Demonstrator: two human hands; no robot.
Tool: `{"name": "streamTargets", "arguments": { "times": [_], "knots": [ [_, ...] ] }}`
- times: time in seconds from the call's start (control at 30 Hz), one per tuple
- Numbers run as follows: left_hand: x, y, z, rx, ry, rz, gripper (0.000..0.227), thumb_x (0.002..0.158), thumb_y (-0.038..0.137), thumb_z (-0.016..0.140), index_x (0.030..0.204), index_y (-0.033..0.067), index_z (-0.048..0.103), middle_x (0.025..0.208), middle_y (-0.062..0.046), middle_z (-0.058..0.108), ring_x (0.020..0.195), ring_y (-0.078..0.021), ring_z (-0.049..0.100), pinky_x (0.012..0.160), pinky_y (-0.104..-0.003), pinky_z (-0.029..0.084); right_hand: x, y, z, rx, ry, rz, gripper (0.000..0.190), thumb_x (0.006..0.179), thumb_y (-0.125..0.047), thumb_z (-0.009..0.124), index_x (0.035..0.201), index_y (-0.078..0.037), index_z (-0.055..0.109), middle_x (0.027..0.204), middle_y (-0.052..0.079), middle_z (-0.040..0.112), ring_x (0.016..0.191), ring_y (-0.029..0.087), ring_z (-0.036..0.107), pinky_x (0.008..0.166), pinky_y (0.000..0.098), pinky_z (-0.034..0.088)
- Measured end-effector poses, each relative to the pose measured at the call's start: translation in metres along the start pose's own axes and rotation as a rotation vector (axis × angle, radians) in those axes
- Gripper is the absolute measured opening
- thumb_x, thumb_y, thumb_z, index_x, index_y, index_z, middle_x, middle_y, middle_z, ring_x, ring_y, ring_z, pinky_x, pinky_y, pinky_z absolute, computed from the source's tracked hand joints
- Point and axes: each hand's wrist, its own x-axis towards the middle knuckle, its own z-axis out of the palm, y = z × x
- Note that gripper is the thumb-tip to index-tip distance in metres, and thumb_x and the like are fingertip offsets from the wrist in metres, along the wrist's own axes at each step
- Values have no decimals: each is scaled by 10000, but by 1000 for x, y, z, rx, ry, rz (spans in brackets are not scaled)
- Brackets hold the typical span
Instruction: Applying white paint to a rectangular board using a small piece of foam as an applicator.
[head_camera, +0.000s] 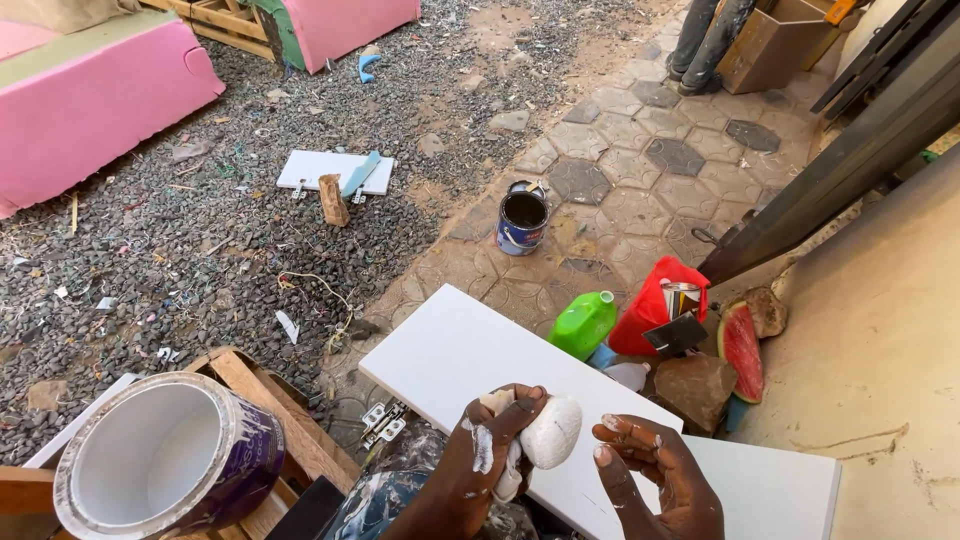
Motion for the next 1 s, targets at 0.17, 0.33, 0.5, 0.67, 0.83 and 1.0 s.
{"name": "streamTargets", "arguments": {
  "times": [0.17, 0.33, 0.5, 0.67, 0.83, 1.0],
  "knots": [
    [16, -15, -11, 1, -91, 62, 159, 899, 208, 745, 889, 58, 691, 773, -33, 621, 708, -161, 565, 643, -333, 403, 12, 24, -17, 97, -4, -214, 281, 817, -87, 750, 1089, -26, 786, 1000, 128, 849, 942, 193, 816, 883, 295, 604],
    [19, -19, -24, -60, -13, 8, 174, 870, 179, 766, 968, 72, 671, 1004, -58, 667, 904, -177, 620, 745, -311, 425, 15, 7, -46, -30, 137, 16, 290, 919, -86, 687, 1180, 37, 719, 1077, 188, 796, 935, 259, 733, 923, 361, 575],
    [22, -38, -21, -60, -73, 27, 161, 873, 196, 767, 925, 90, 657, 927, -35, 636, 823, -154, 580, 701, -309, 400, 15, 24, -56, 26, 127, 51, 290, 914, -80, 671, 1177, 38, 706, 1108, 197, 790, 951, 280, 732, 921, 379, 595],
    [51, -69, -29, -155, 9, 33, 171, 798, 88, 816, 908, 31, 697, 1000, -104, 718, 987, -228, 684, 853, -353, 501, 14, 22, -52, -30, 123, 55, 289, 890, -101, 707, 1155, 12, 732, 1094, 162, 810, 1024, 253, 756, 965, 380, 603],
    [17, -35, -4, 45, 28, 11, 139, 854, 163, 808, 876, 73, 705, 900, -46, 711, 777, -154, 618, 652, -313, 428, 3, 13, -34, -100, 60, 4, 261, 816, -194, 771, 1049, -88, 825, 1050, 53, 864, 927, 169, 783, 864, 310, 626],
    [10, -26, -1, 107, -25, 48, 153, 864, 193, 798, 854, 71, 707, 861, -66, 713, 709, -175, 596, 598, -331, 401, 0, 16, -17, -151, -23, -148, 207, 782, -248, 803, 963, -156, 846, 905, -5, 883, 818, 124, 792, 810, 284, 641]
  ]
}}
